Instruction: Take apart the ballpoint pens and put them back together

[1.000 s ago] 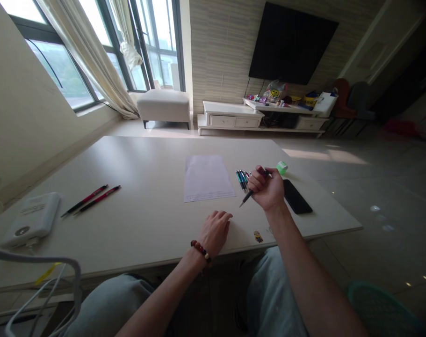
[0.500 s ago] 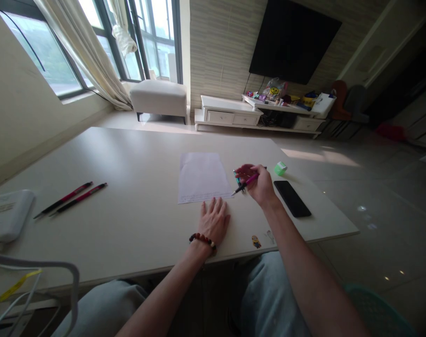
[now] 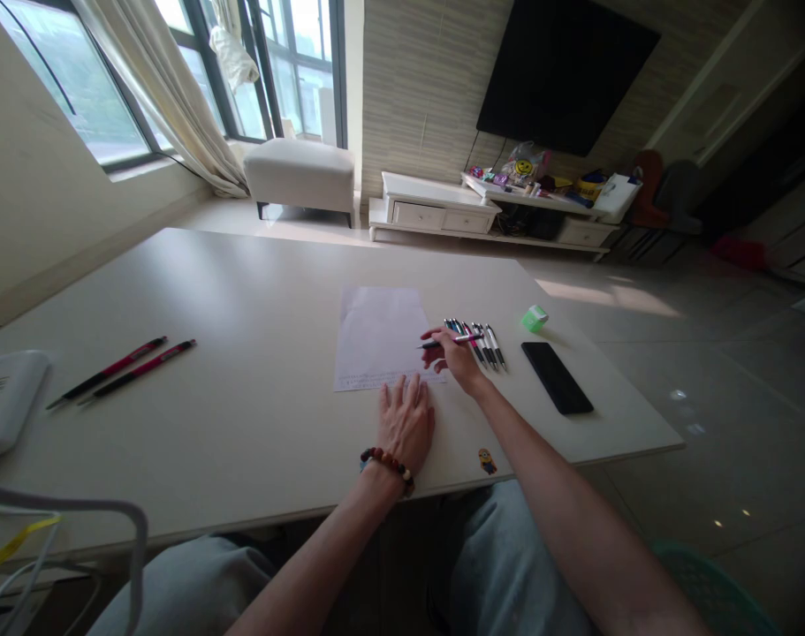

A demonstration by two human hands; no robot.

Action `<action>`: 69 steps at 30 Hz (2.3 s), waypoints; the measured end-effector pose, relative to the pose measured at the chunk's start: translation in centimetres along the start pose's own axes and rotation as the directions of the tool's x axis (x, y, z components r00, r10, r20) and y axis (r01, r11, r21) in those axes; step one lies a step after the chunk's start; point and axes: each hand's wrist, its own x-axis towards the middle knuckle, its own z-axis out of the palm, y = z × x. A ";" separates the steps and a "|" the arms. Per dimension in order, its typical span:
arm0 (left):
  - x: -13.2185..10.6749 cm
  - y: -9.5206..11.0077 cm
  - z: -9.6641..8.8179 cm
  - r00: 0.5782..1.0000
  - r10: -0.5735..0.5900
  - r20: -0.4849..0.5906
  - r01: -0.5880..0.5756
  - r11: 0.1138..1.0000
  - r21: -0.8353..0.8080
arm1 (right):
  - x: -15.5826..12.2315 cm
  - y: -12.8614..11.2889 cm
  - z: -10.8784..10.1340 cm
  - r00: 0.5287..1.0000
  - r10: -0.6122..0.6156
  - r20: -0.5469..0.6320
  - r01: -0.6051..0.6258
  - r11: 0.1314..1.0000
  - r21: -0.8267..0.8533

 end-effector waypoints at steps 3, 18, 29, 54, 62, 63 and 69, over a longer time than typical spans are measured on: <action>-0.1 -0.1 0.3 1.000 -0.010 0.009 0.010 1.000 0.003 | -0.1 0.9 0.4 1.000 -0.010 0.027 0.015 0.987 -0.162; -0.1 -0.1 0.4 1.000 -0.012 0.014 0.012 1.000 -0.003 | 0.5 4.6 0.9 0.942 -0.230 -0.246 0.091 0.877 -0.471; -0.2 -0.1 0.2 1.000 -0.006 0.014 0.007 1.000 -0.008 | 0.2 4.2 1.1 0.939 -0.217 -0.266 0.080 0.892 -0.445; -3.4 -2.4 -2.0 0.998 -0.012 0.059 0.011 0.999 0.030 | 0.1 1.2 -5.2 0.938 -0.243 -0.246 -0.088 0.518 -0.851; -3.7 -2.8 -2.4 0.999 -0.008 0.052 0.007 1.000 0.026 | 1.2 2.2 -7.6 0.893 -0.278 -0.354 -0.230 0.392 -0.890; -3.8 -2.7 -2.5 0.998 -0.011 0.054 0.009 1.000 0.022 | 1.3 2.4 -7.7 0.891 -0.282 -0.355 -0.235 0.382 -0.894; -3.6 -4.2 -5.0 1.000 -0.002 -0.016 0.002 1.000 -0.016 | 1.4 3.1 -8.3 0.901 -0.266 -0.343 -0.223 0.395 -0.891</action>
